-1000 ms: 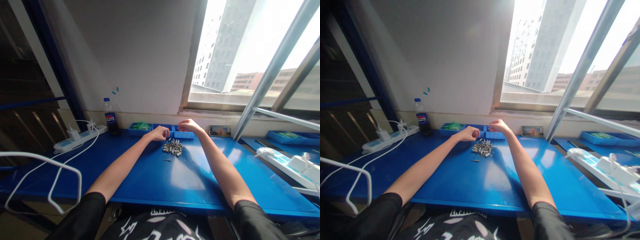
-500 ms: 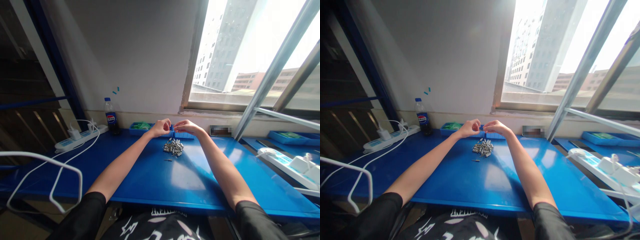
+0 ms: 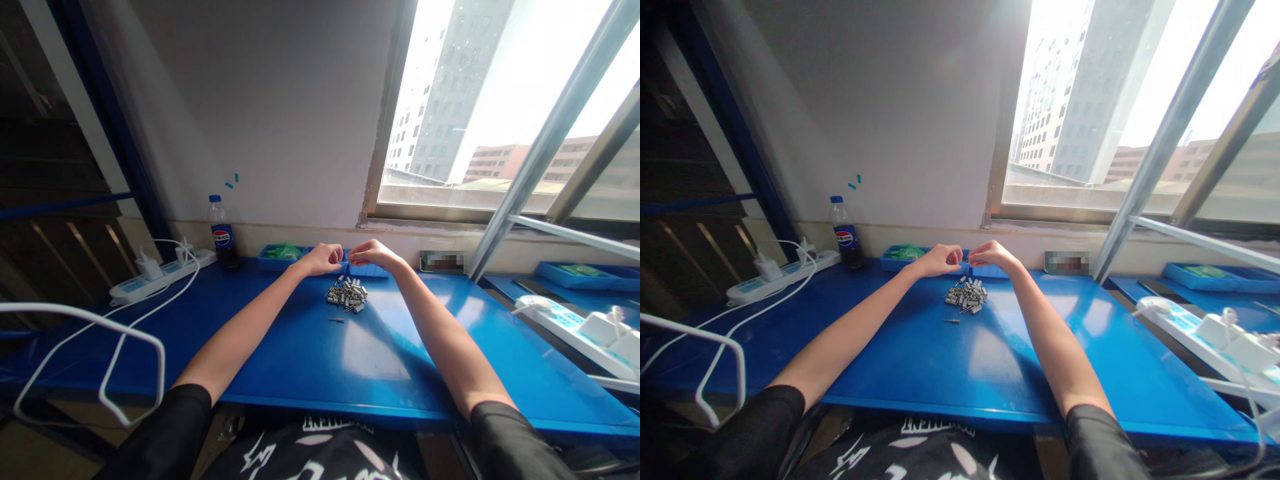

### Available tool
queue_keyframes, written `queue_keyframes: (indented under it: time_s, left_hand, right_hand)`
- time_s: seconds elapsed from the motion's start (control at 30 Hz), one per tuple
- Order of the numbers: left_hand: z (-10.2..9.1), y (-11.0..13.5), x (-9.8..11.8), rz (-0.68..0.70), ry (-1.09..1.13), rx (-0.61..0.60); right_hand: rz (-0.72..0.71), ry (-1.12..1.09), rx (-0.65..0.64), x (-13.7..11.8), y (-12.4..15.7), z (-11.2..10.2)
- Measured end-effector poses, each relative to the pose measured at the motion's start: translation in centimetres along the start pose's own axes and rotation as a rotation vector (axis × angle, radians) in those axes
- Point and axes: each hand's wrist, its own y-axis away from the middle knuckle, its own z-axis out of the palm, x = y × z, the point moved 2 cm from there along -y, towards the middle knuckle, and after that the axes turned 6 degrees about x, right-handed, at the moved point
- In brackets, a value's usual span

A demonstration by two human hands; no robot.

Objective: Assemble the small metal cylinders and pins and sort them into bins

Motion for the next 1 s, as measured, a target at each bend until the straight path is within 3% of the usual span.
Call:
queue_keyframes:
  time_s: [0.17,0.23,0.37,0.53,0.63,0.73,0.83,1.0]
  left_hand:
    - [0.5,0.5,0.7,-0.060,0.031,-0.389]
    - [0.7,0.7,1.5,-0.064,0.048,-0.538]
    - [1.4,1.2,3.6,-0.073,0.046,-0.723]
    - [3.9,1.8,5.7,-0.034,-0.148,-0.826]
    - [4.6,1.8,6.2,-0.008,-0.228,-0.818]
    - [3.6,1.4,6.1,0.023,-0.169,-0.755]
    - [1.5,0.7,5.0,0.066,-0.053,-0.574]
    - [-0.7,0.1,2.1,-0.012,0.115,-0.262]
  right_hand:
    - [0.058,0.159,0.394,0.5,-0.4,-1.9]
    - [0.081,0.175,0.487,0.8,-0.5,-2.5]
    - [0.100,0.103,0.428,0.8,-0.4,-2.7]
    - [0.103,0.076,0.325,0.1,0.0,-2.1]
    - [0.089,0.075,0.272,-0.3,0.3,-1.6]
    - [0.081,0.107,0.248,-0.5,0.4,-1.4]
    - [0.080,0.138,0.194,-0.5,0.3,-1.2]
    - [0.041,0.061,0.024,0.2,0.0,-1.2]
